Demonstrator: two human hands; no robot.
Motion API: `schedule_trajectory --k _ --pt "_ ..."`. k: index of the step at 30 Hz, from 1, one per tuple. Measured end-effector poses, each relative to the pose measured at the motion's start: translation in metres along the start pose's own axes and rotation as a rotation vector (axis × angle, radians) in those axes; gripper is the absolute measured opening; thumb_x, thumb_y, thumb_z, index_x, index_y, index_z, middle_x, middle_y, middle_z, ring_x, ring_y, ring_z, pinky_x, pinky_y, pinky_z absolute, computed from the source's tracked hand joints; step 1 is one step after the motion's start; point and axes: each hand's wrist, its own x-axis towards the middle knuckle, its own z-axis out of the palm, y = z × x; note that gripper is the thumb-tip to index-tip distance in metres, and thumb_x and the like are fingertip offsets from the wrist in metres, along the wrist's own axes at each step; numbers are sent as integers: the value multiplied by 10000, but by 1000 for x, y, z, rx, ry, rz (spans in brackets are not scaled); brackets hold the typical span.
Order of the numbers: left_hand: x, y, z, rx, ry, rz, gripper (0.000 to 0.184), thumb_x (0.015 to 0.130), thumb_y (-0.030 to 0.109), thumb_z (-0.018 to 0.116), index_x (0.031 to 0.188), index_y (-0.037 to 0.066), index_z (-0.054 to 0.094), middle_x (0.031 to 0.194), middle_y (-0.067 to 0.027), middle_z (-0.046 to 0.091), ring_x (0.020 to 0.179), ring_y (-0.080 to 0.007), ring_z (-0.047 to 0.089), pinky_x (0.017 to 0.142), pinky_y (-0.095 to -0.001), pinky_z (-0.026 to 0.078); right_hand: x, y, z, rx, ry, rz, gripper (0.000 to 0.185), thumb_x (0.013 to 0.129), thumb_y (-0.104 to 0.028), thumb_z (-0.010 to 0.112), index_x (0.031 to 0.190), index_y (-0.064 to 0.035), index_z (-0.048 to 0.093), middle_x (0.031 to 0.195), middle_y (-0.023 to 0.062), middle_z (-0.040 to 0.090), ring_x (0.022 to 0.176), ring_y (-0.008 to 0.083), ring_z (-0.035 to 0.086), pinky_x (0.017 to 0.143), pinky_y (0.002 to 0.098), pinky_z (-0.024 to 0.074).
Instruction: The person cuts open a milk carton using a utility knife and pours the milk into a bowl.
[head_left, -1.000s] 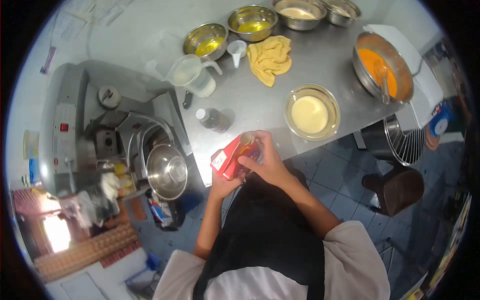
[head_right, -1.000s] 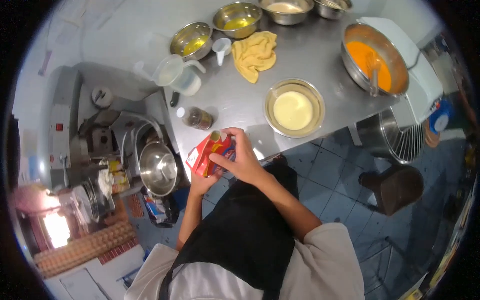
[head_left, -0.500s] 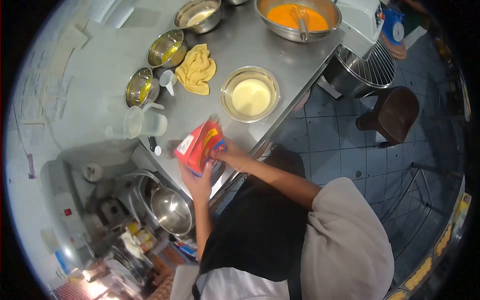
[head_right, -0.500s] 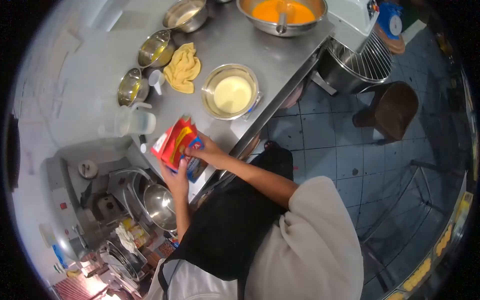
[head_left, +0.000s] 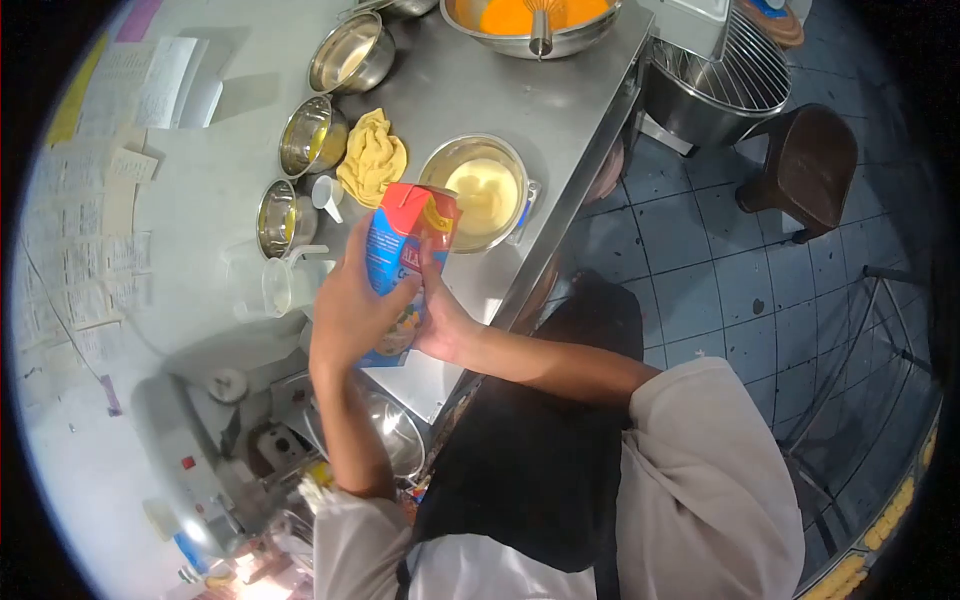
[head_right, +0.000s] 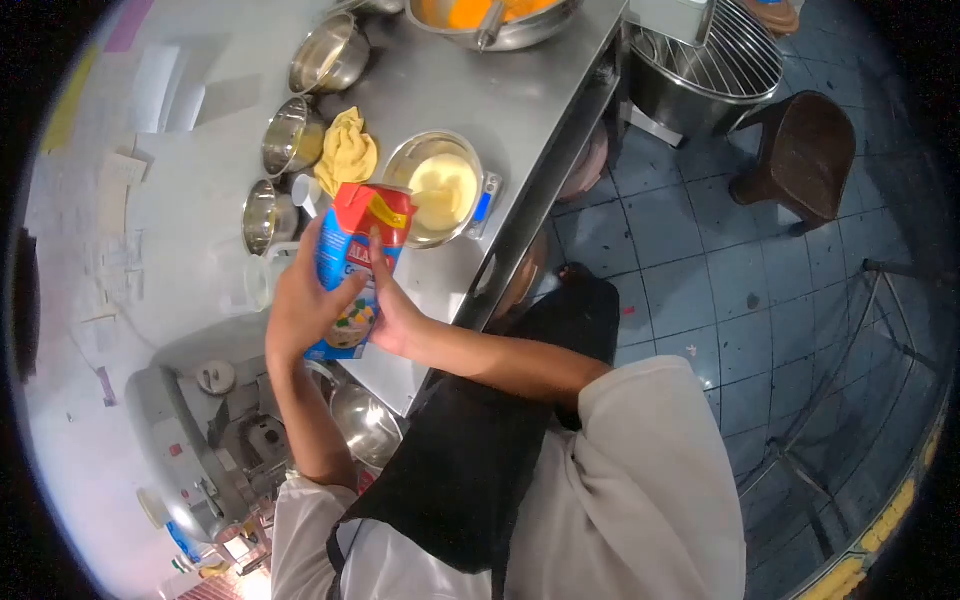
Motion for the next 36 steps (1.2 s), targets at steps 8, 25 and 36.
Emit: schedule_trajectory --k 8,25,36 --pt "-2 22 -9 159 17 -90 777 720 246 725 1393 67 381 1020 -220 654 927 -336 661 797 -386 505 -4 -6 8 35 -107 84 806 776 -767 444 1325 -177 449 1286 55 539 1187 248 522 999 473 413" --pt "-17 41 6 275 146 -193 726 731 291 671 1390 132 412 915 -207 656 825 -379 651 713 -450 507 -8 -17 4 -2 -98 279 829 735 -805 422 1308 -209 476 1315 41 526 1213 246 500 1019 477 384" --pt "-21 44 16 144 201 -206 697 742 202 678 1385 119 422 934 -232 659 858 -398 646 742 -428 508 -8 -22 -7 -77 -47 277 787 761 -781 432 1274 -187 487 1276 59 550 1156 243 546 991 472 416"
